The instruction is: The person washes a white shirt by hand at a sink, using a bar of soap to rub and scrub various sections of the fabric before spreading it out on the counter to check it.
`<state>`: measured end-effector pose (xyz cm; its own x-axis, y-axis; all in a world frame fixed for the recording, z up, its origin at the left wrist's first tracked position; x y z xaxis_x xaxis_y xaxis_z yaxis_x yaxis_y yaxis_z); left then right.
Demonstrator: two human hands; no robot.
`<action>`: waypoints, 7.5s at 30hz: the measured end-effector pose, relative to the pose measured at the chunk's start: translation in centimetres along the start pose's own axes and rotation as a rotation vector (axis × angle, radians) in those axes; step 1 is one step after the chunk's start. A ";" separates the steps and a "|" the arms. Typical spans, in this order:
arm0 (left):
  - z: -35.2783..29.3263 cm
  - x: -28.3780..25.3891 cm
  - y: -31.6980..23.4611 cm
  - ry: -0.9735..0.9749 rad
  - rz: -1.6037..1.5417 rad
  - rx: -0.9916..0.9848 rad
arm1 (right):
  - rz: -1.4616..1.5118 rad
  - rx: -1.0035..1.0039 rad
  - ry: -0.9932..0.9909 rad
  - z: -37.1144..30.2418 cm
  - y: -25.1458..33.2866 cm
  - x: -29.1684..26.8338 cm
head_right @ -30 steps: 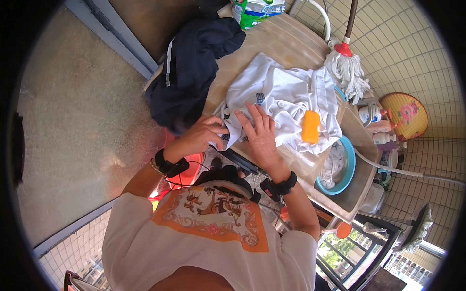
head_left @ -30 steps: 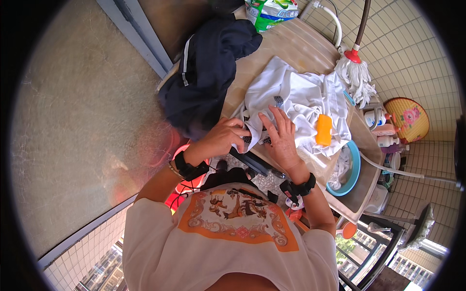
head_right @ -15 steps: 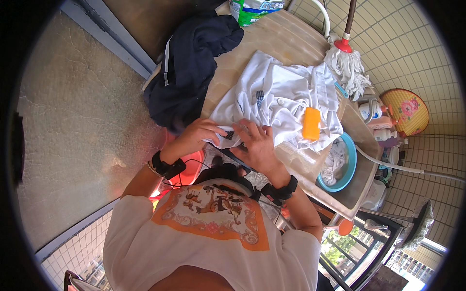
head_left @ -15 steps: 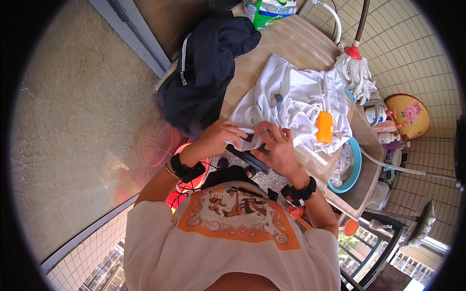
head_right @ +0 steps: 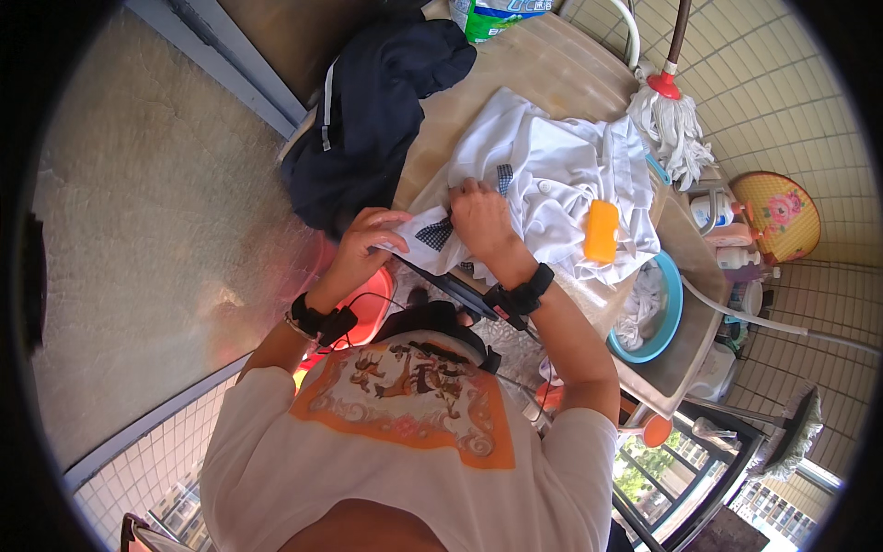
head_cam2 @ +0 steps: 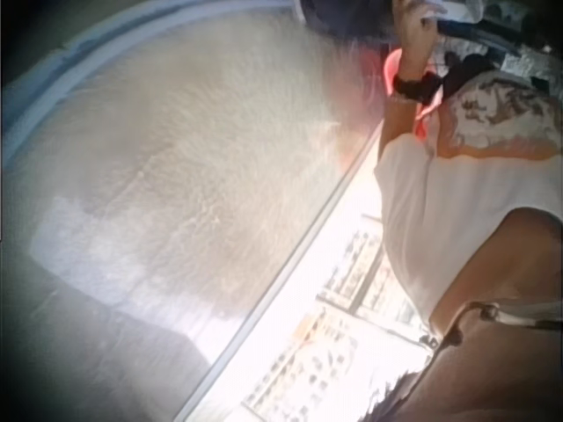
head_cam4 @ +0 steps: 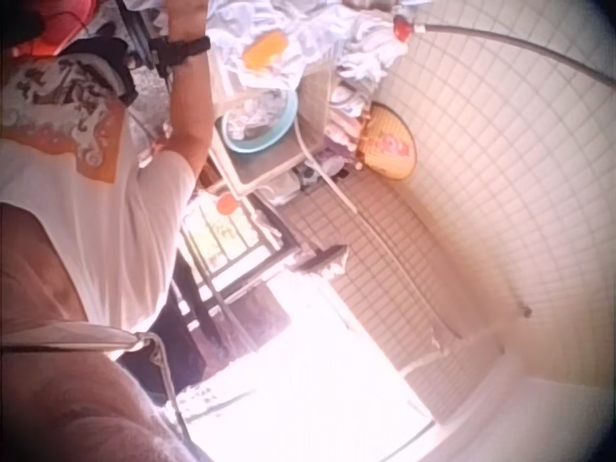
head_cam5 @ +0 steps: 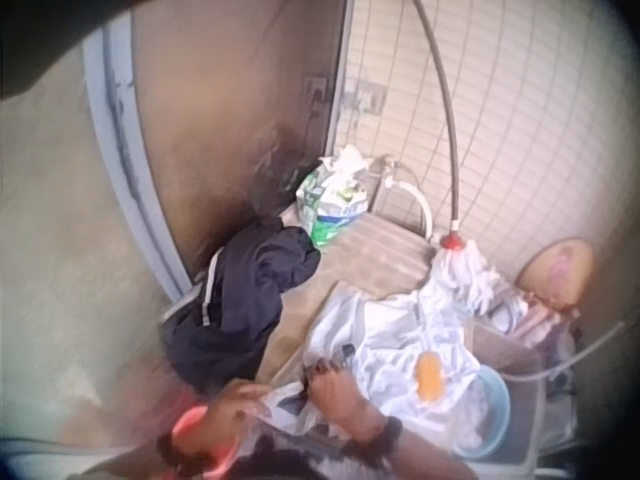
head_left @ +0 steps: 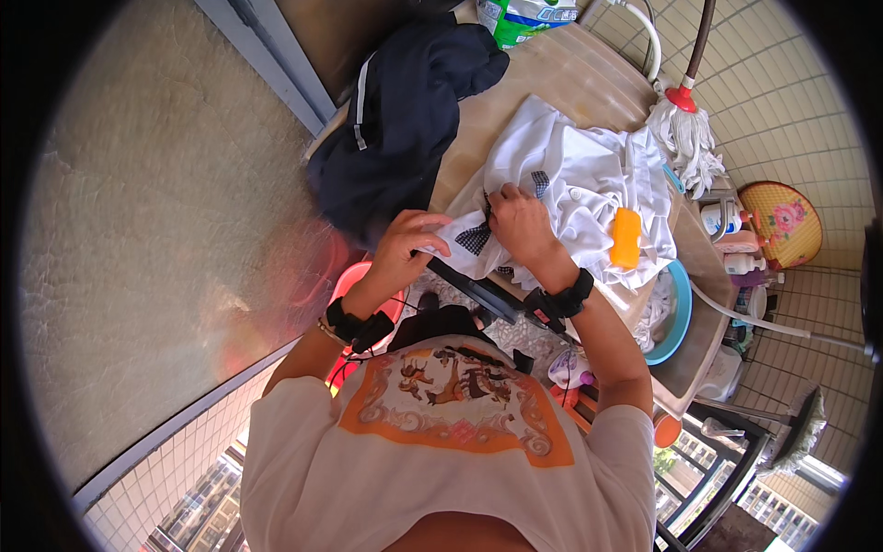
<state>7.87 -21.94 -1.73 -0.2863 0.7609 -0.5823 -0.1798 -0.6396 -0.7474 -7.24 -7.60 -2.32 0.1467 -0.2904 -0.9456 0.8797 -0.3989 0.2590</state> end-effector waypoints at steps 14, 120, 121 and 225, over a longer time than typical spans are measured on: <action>-1.3 -0.4 1.4 -0.129 -0.183 -0.166 | 0.585 0.263 -0.242 -2.7 -2.6 -0.4; 6.4 9.1 -5.5 -0.131 -1.713 -0.475 | 0.585 0.109 -0.315 -3.0 4.5 -2.6; 5.7 8.1 -5.4 -0.144 -1.624 -0.497 | 0.651 0.104 -0.296 -3.5 6.5 -3.1; 2.1 12.4 -1.8 0.029 -1.606 -0.745 | 1.152 0.388 -0.413 -6.7 2.1 -5.2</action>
<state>2.67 -11.56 -6.90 -0.2581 0.5360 0.8038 0.1880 0.8439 -0.5024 -3.18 -1.11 1.86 0.5194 -0.8541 -0.0256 0.1401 0.0556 0.9886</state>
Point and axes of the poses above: each hand's wrist, its own z-axis towards the middle knuckle, its own x-axis out of the palm, y = z × x, the point moved 6 cm from there along z, towards the middle knuckle, and after that the axes turned 9 degrees about z, right-handed, at the moved point
